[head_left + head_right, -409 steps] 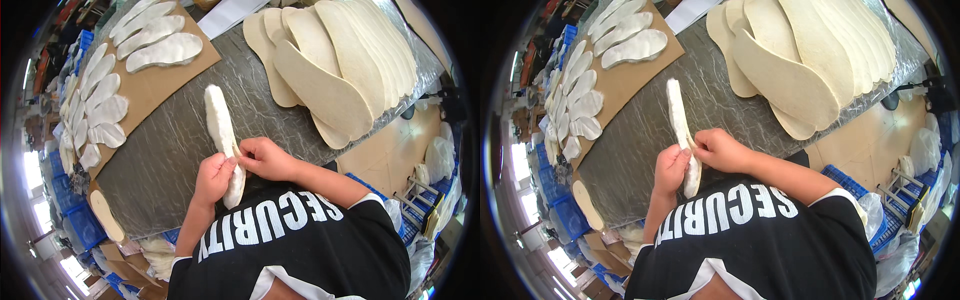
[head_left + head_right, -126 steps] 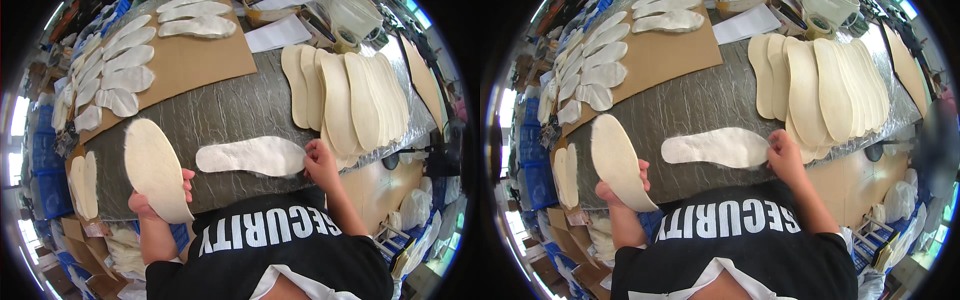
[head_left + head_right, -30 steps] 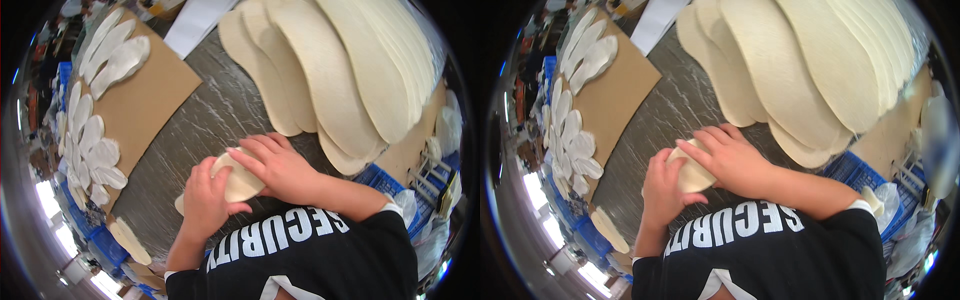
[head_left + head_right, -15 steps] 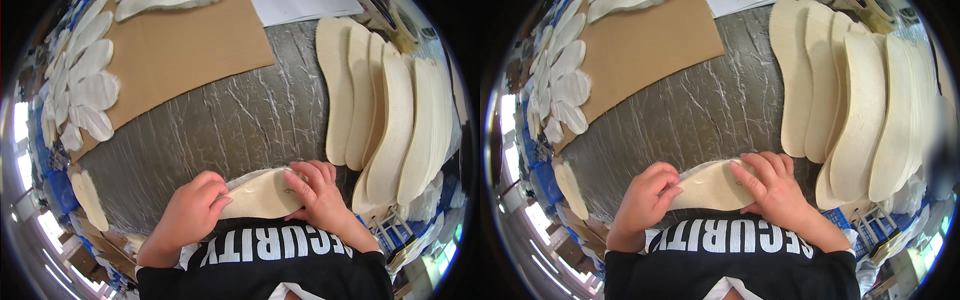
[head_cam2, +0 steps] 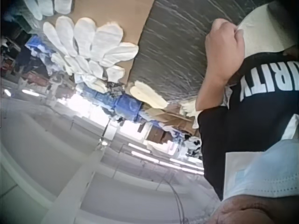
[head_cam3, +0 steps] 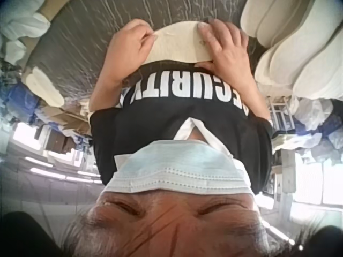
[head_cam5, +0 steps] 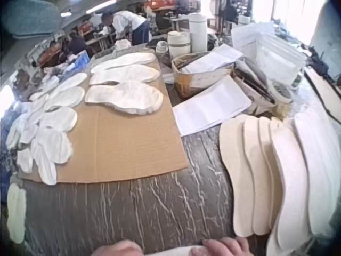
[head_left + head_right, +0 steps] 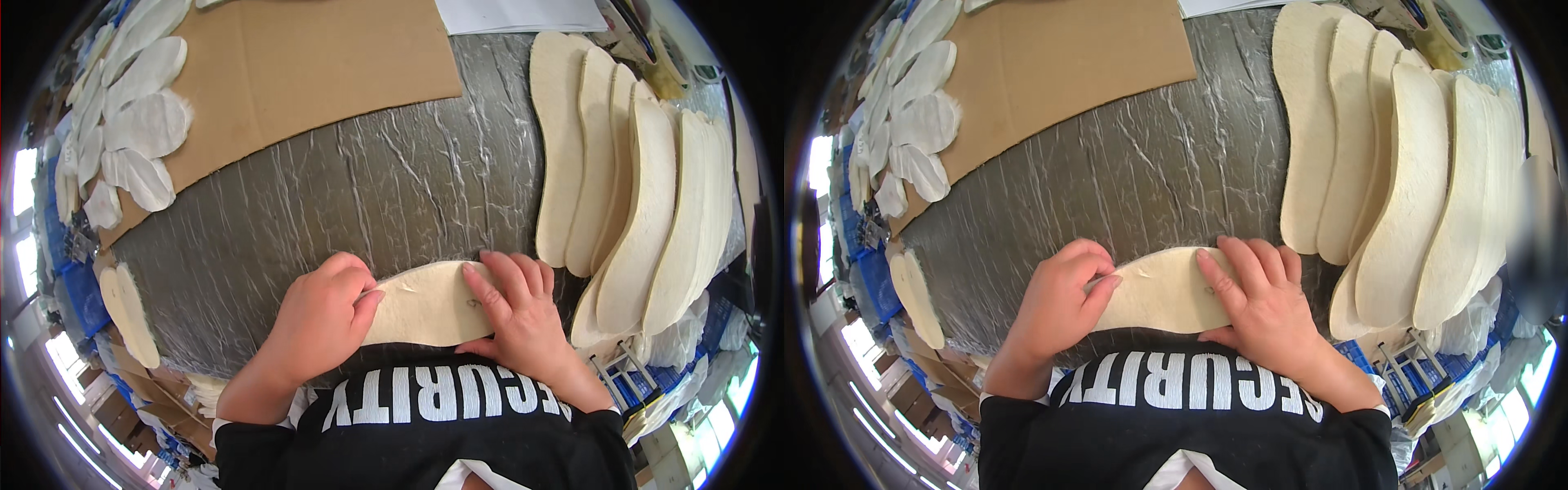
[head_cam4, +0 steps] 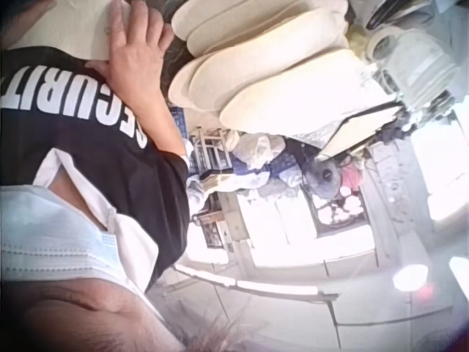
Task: Pairing and aligning soft padding layers with semi-rigid shoe insole bases on a workbench.
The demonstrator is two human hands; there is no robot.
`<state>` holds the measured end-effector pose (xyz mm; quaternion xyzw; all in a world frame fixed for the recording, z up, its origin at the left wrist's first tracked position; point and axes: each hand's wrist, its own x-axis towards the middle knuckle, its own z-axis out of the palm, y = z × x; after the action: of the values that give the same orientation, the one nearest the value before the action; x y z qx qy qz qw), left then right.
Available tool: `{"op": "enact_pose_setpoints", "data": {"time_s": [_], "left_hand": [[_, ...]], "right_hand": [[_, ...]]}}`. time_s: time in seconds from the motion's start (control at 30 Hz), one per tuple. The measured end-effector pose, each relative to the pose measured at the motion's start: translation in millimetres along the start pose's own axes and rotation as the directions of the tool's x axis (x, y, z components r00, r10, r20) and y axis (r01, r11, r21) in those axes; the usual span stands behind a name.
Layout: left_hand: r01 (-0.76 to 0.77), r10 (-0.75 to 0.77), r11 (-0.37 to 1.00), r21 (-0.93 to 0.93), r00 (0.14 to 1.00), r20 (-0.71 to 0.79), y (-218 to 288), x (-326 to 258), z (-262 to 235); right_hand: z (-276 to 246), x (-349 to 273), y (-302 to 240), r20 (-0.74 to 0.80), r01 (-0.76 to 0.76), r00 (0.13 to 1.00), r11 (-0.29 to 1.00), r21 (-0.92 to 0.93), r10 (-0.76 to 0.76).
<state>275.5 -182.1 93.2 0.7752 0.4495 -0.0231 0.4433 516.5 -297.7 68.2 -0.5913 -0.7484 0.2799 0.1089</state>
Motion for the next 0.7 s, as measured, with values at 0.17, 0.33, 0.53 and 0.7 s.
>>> {"op": "enact_pose_setpoints", "data": {"time_s": [0.17,0.33,0.53,0.7], "left_hand": [[-0.043,0.044,0.999,0.02,0.997,-0.061,0,4,3],[-0.055,0.043,0.992,-0.117,0.993,-0.108,-9,-2,-15],[0.2,-0.232,0.872,-0.447,0.972,-0.019,-56,-34,-38],[0.04,-0.183,0.703,-0.71,0.975,-0.126,-36,-29,-37]], "right_hand": [[-12,26,-16,-0.013,0.155,0.988,0.988,0.013,-0.155],[17,39,-16,-0.061,0.181,0.982,0.981,0.073,-0.177],[13,47,-31,-0.115,0.151,0.981,0.988,-0.043,-0.155],[32,95,-55,-0.259,0.424,0.892,0.886,0.19,-0.371]]}}
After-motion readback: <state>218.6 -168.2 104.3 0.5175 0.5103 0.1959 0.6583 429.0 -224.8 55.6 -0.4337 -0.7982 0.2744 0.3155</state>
